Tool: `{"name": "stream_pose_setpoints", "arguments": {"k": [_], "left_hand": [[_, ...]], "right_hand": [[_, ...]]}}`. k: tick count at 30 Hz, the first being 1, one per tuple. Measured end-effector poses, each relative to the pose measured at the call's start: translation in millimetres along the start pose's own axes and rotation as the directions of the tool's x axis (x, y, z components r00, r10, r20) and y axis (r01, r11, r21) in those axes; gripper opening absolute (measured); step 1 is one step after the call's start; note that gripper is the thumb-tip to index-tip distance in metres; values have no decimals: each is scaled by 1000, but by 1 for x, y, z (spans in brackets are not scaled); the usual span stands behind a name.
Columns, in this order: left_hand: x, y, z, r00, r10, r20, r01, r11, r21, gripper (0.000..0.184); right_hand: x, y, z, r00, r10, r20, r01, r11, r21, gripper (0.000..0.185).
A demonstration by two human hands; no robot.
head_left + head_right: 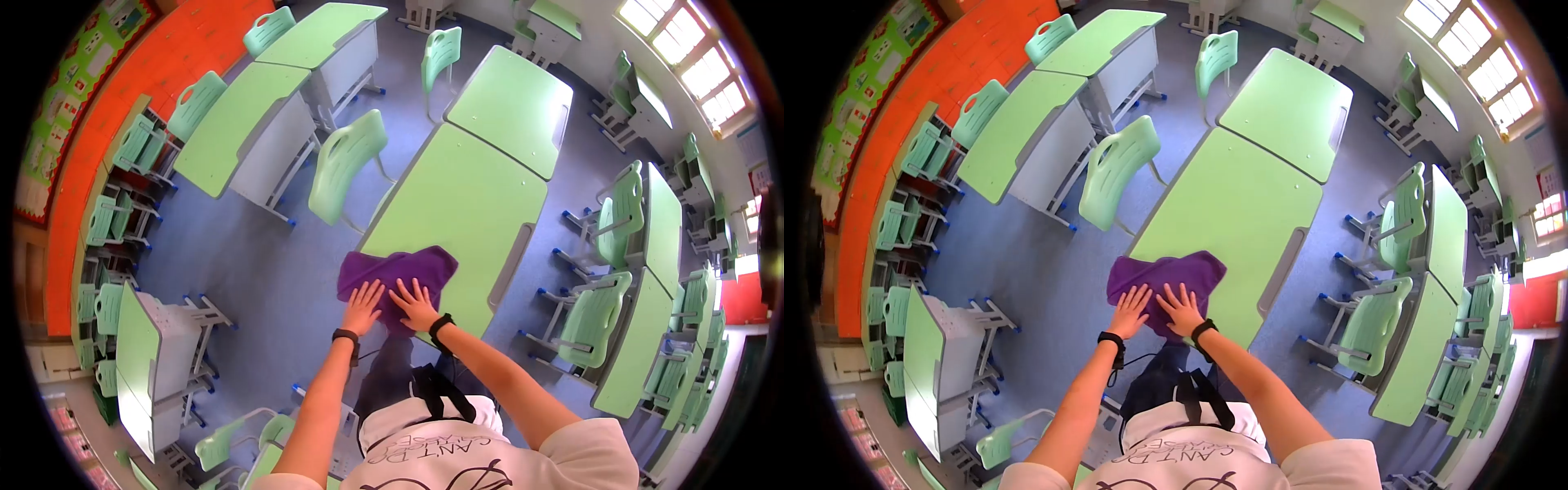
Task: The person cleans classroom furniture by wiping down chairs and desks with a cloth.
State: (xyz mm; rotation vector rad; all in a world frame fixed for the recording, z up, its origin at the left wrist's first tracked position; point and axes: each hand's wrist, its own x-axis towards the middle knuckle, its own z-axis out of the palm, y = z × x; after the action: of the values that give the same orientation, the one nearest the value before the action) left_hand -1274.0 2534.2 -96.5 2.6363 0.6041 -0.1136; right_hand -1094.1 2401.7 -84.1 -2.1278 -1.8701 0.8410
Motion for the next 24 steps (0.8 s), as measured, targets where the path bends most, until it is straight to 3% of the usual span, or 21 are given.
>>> {"name": "stream_pose_setpoints", "arguments": {"k": [3, 7, 16, 20, 24], "left_hand": [[3, -34, -13, 1000, -14, -12, 14, 1000, 3, 77], [12, -53, -27, 989, 53, 139, -46, 997, -54, 80], [41, -26, -5, 984, 159, 85, -164, 985, 61, 84], [94, 14, 5, 932, 332, 145, -338, 941, 22, 81], [158, 79, 15, 875, 457, 157, -462, 887, -3, 80]], "right_hand": [[35, -25, 2, 998, -1, -60, -1, 999, -35, 89], [47, -44, 13, 996, 63, -57, -66, 997, -44, 90], [1, 9, 1, 977, 53, -206, -61, 998, -32, 84], [-34, 51, -17, 939, 223, -261, -234, 972, -10, 76], [-71, 85, -38, 807, 458, -373, -450, 886, 114, 70]]}}
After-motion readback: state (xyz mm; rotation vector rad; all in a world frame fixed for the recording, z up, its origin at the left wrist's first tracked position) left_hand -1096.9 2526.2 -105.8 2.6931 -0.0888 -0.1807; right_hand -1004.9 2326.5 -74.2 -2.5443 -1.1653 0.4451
